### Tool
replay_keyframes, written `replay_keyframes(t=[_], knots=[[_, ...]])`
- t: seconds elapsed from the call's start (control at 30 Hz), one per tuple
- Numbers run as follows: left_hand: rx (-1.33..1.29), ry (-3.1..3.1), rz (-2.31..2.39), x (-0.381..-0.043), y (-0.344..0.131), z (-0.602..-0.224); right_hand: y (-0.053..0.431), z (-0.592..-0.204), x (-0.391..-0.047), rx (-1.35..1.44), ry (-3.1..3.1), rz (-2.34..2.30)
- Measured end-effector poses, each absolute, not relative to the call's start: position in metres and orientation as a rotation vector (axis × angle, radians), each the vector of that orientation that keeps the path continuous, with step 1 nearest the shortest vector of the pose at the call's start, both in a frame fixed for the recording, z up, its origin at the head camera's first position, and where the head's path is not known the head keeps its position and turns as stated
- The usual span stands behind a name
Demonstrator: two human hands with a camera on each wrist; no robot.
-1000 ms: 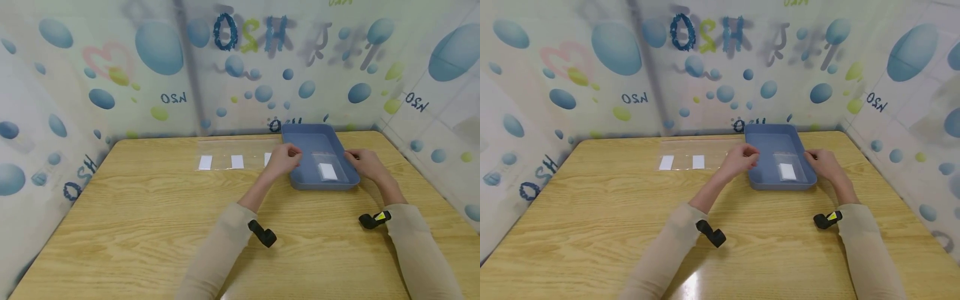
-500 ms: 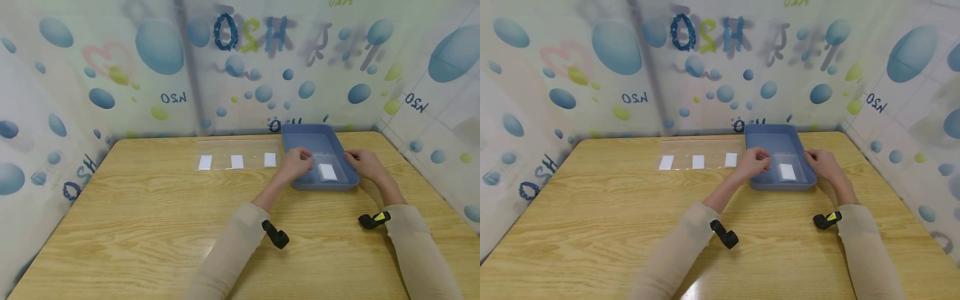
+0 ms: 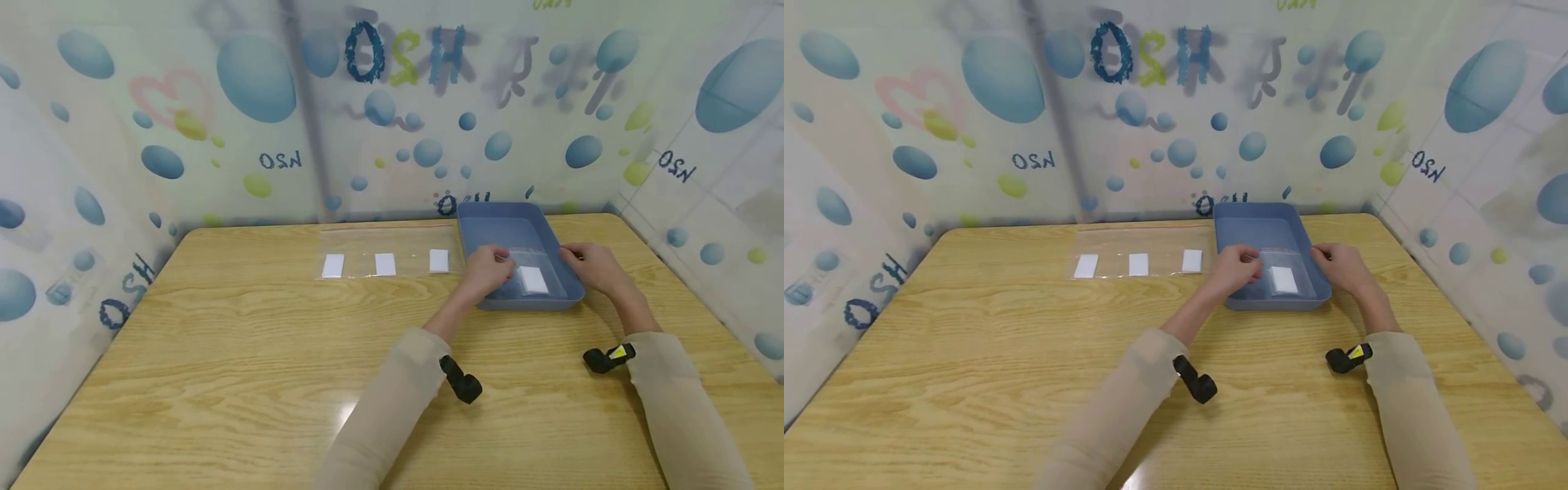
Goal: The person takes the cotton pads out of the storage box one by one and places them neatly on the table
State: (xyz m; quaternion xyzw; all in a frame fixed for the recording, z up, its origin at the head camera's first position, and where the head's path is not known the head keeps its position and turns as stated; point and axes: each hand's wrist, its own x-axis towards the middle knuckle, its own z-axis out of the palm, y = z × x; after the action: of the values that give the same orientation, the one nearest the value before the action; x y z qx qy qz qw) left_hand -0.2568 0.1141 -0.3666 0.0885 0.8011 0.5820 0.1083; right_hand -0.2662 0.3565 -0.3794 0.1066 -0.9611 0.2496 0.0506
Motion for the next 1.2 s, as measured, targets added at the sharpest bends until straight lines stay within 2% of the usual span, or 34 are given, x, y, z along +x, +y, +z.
replay_keyframes(t=[0.7,1.2], knots=[[0.257,2.348,1.506,-0.266,0.122,-0.373,0.352,-0.380,-0.270,0.294,-2.938,0.762],[0.210,2.195,1.682,-0.262,0.130,-0.376,0.353,-0.378,-0.267,0.276,-2.949,0.761]])
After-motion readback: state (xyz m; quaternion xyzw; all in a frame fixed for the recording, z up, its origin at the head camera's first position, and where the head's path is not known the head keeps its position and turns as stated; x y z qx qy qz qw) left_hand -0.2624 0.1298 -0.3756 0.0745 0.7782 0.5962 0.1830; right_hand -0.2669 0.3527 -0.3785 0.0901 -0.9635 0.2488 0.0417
